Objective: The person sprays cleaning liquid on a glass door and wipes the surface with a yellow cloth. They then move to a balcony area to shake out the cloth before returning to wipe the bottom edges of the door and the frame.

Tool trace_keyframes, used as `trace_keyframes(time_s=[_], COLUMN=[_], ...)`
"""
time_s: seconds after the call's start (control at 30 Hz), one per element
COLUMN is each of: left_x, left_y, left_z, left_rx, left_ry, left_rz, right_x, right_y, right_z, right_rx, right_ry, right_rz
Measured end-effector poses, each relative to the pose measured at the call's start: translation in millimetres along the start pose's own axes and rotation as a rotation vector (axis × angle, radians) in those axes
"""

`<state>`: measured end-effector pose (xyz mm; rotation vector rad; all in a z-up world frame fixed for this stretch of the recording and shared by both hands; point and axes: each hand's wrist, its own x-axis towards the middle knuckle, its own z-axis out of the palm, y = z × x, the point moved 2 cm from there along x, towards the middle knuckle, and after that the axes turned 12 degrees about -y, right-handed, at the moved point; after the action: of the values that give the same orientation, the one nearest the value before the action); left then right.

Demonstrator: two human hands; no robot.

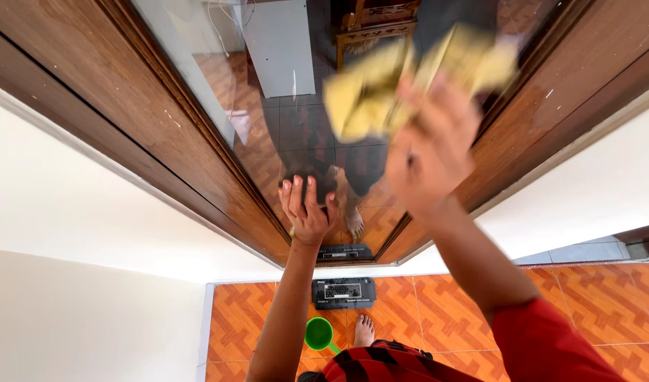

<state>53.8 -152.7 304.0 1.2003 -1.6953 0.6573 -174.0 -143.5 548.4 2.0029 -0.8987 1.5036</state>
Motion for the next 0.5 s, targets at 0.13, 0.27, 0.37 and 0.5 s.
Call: trace_keyframes(time_s=[0.13,0.27,0.37,0.5], left_x=[-1,7,8,8], left_y=[1,-1,-3,-4], left_z=[-2,-9,-9,-4], left_rx=[-0.015,-0.018,0.026,-0.027], left_ry=[0.01,0.008,0.007,0.016], left_rz=[0.002,0.03,0.037,0.021], right_x=[17,-96,-129,-41], right_y=[-12,-44,-44,-2], right_z=[15,47,47,10], right_rx=[0.151,0.157,-0.058,-0.065], right_ry=[0.012,-0.118,-0.172,0.011], right_rz=[0.064,-0.105,-0.139,0.018])
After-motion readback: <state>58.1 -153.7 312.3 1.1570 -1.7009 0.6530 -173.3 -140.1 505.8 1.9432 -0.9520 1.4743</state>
